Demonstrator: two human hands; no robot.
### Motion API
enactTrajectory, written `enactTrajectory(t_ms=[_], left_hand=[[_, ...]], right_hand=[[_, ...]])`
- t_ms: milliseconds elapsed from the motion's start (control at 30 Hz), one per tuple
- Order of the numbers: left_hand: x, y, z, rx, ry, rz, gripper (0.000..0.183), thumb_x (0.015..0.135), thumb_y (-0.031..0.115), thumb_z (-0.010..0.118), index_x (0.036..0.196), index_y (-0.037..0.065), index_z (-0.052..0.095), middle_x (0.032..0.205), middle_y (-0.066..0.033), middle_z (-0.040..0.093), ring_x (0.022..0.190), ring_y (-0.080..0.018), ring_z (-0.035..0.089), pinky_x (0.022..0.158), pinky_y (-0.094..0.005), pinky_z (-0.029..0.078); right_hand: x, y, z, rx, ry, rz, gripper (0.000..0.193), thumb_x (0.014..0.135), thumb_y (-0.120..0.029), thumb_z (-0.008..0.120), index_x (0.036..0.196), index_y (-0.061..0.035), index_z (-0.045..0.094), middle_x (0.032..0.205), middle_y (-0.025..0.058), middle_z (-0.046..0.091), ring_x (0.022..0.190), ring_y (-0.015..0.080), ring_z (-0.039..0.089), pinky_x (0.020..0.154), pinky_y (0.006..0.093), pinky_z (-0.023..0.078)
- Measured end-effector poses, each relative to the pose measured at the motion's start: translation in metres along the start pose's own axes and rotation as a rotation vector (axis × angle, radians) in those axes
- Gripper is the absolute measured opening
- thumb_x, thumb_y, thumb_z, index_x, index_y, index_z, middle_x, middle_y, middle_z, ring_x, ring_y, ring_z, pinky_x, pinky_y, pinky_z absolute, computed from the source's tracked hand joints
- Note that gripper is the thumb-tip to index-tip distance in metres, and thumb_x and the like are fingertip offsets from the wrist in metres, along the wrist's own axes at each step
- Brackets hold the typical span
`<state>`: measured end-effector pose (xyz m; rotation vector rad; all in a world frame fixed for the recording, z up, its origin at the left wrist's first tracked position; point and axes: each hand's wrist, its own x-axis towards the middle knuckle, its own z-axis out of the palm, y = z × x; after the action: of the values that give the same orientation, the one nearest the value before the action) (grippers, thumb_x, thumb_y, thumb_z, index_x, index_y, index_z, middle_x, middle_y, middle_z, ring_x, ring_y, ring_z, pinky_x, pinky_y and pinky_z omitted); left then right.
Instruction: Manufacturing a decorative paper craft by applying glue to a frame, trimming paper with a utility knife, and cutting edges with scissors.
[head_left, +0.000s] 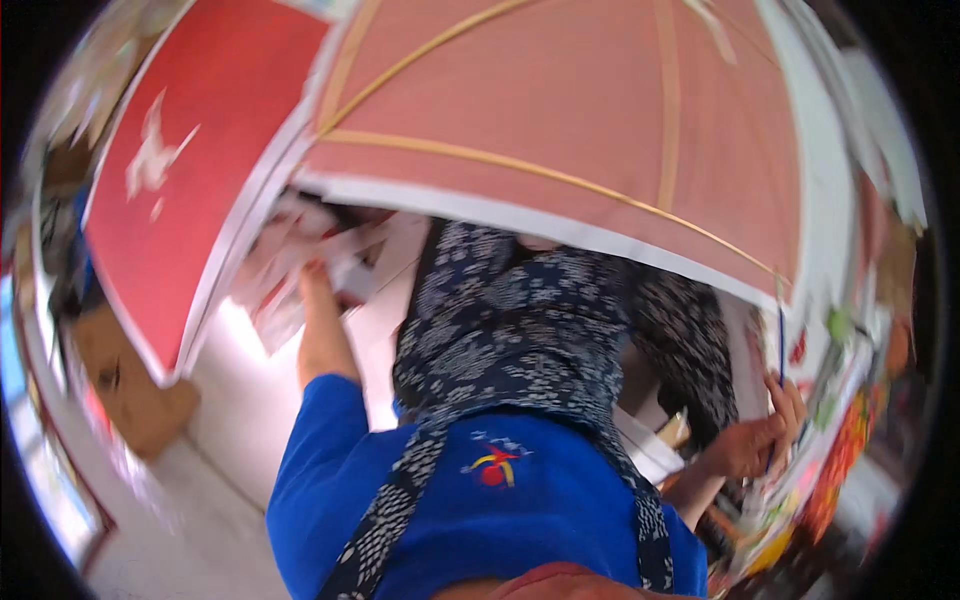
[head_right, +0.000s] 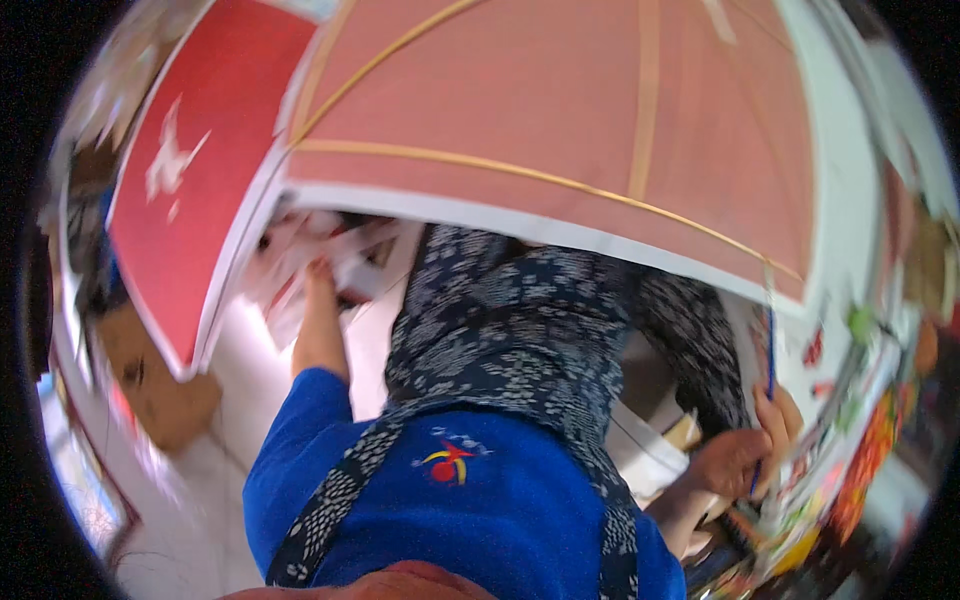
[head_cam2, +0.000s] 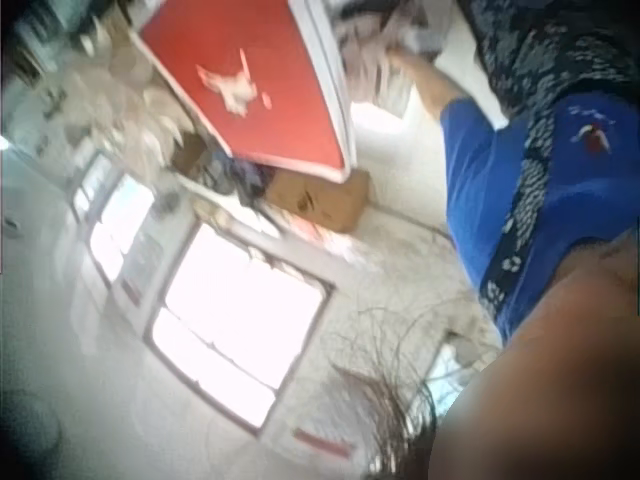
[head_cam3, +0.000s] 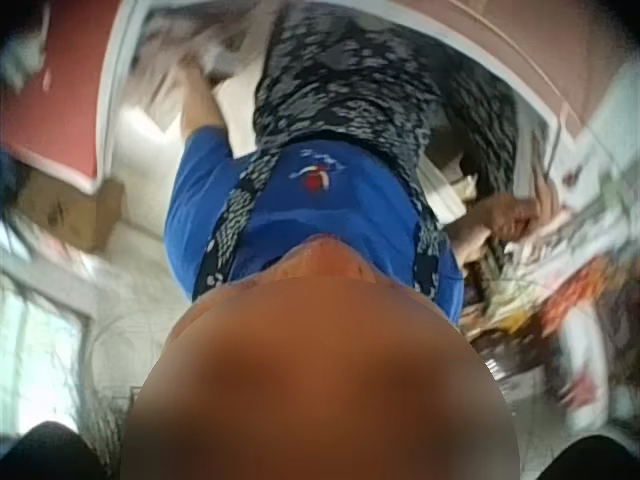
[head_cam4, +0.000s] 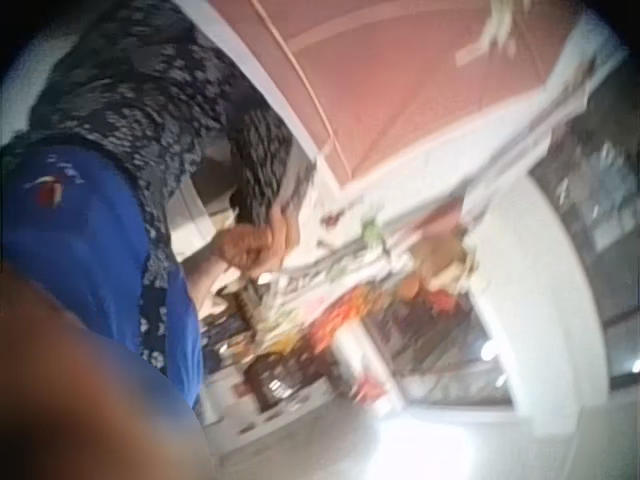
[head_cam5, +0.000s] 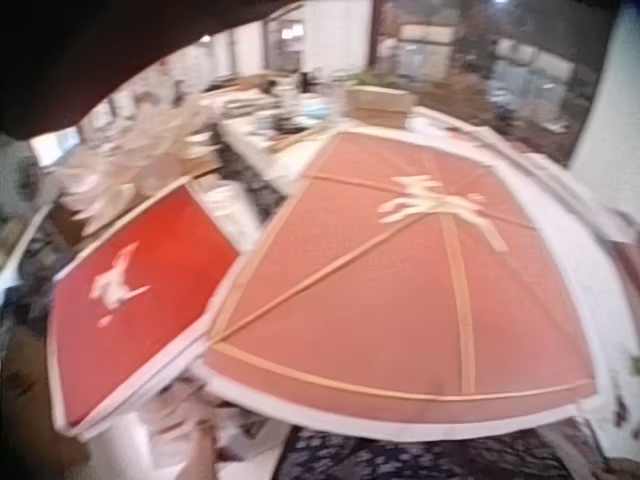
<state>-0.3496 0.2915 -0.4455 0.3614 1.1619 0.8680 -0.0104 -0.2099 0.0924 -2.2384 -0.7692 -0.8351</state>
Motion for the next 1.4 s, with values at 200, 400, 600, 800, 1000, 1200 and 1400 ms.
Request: enactTrajectory(t_ms=[200,400,600,800,1000,1200,1400], left_hand=[[0.008,0.028,-0.031,0.196,0.137,-0.077,0.027,0.090,0.027,0.046,0.101,0.004,0.057,0.093,-0.0119,0.062,0.081,-0.0236,0.058,0.065,-0.0335,0.051],[0.010,0.060,-0.023,0.374,0.067,-0.118,0.036,0.089,0.024,0.045,0.112,0.000,0.060,0.109,-0.0165,0.064,0.100,-0.0266,0.060,0.076,-0.0389,0.053],[0.013,0.085,0.001,0.513,0.127,-0.007,0.032,0.090,0.019,0.048,0.113,0.001,0.060,0.109,-0.0157,0.064,0.098,-0.0247,0.061,0.079,-0.0362,0.052],[-0.014,0.132,0.048,0.820,0.062,0.399,0.028,0.091,0.014,0.052,0.114,0.002,0.060,0.108,-0.0148,0.065,0.096,-0.0229,0.062,0.083,-0.0336,0.051],[-0.189,0.047,0.147,1.153,-0.403,0.772,0.025,0.092,0.010,0.055,0.115,0.003,0.060,0.108,-0.0139,0.066,0.094,-0.0211,0.064,0.087,-0.0310,0.049],[-0.400,0.025,0.273,0.590,-0.644,0.329,0.007,0.091,0.007,0.062,0.095,0.001,0.061,0.090,-0.0058,0.065,0.084,-0.0110,0.060,0.078,-0.0249,0.047],[-0.436,0.043,0.313,0.402,-0.817,0.190,0.010,0.092,0.010,0.063,0.096,0.002,0.060,0.089,-0.0067,0.064,0.086,-0.0133,0.060,0.082,-0.0279,0.047]], right_hand=[[0.018,0.007,-0.015,0.011,-0.008,0.001,0.033,0.100,-0.017,0.039,0.093,0.0064,0.062,0.092,0.0193,0.064,0.089,0.0264,0.060,0.083,0.0363,0.046],[0.062,0.124,-0.096,-0.140,0.340,0.273,0.033,0.101,-0.021,0.043,0.097,0.0036,0.065,0.091,0.0077,0.065,0.086,0.0147,0.059,0.079,0.0280,0.045],[0.093,0.269,-0.168,-0.278,0.450,0.689,0.029,0.095,-0.029,0.052,0.099,-0.0034,0.067,0.081,0.0036,0.068,0.076,0.0095,0.061,0.065,0.0267,0.047],[0.109,0.376,-0.165,-0.376,0.113,0.733,0.034,0.091,-0.033,0.055,0.095,-0.0025,0.068,0.075,0.0048,0.069,0.071,0.0104,0.061,0.063,0.0295,0.047],[0.126,0.440,-0.159,-1.183,-0.457,0.427,0.034,0.095,-0.033,0.048,0.110,-0.0109,0.068,0.085,0.0069,0.071,0.078,0.0166,0.065,0.069,0.0305,0.051],[0.119,0.472,-0.173,-0.586,0.071,0.772,0.033,0.093,-0.033,0.053,0.106,-0.0094,0.071,0.088,0.0058,0.071,0.080,0.0166,0.066,0.069,0.0304,0.053],[0.114,0.489,-0.167,-0.096,0.475,0.886,0.030,0.093,-0.028,0.054,0.104,-0.0050,0.070,0.092,0.0076,0.069,0.086,0.0180,0.065,0.074,0.0327,0.053]])
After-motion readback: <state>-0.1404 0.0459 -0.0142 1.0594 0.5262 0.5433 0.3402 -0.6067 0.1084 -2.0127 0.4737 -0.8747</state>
